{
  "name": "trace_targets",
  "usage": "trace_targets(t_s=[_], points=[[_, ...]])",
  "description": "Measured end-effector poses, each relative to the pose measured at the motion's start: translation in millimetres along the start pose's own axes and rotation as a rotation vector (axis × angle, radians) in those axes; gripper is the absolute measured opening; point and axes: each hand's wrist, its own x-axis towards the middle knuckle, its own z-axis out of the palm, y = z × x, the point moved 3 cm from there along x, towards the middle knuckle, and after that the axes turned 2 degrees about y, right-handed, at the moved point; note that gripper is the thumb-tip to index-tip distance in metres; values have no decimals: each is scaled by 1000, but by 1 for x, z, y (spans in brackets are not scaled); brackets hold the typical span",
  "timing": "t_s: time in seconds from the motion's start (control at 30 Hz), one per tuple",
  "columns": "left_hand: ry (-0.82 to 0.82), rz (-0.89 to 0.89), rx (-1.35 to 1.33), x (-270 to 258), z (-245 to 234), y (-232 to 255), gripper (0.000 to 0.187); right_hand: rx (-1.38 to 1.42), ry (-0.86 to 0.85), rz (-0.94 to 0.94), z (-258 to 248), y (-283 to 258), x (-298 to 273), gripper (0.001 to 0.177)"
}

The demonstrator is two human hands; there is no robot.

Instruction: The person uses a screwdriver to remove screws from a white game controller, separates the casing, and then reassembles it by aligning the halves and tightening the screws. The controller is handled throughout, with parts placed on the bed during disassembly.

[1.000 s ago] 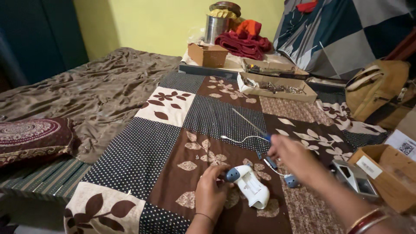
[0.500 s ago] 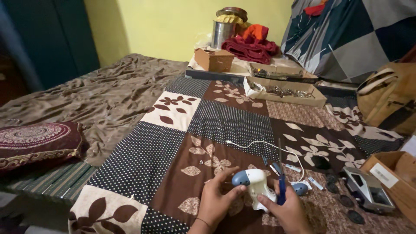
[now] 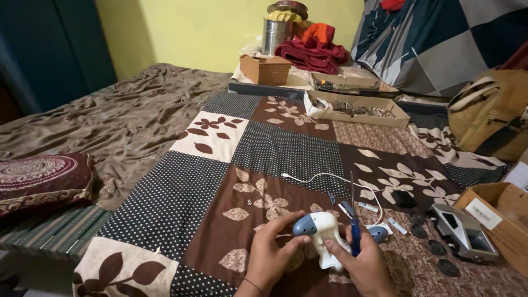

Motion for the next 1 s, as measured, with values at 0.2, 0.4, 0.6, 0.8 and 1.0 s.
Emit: trace_targets(t_s=[0.2, 0.4, 0.6, 0.8, 1.0], points=[[-34, -18, -193, 0, 3, -2, 47, -32, 0, -18, 4, -12, -4, 49], [-10, -49, 23, 0, 0, 0, 44, -98, 46, 114, 1, -12, -7, 51], [-10, -16, 63, 0, 2, 1, 43, -120, 46, 76, 2, -17, -10, 41], [-24, 8, 6, 0, 2, 6, 45, -88, 54, 69, 5, -21, -12, 39], [-50, -186, -104, -1, 4, 5, 48, -78, 53, -62, 2, -9, -7, 33]])
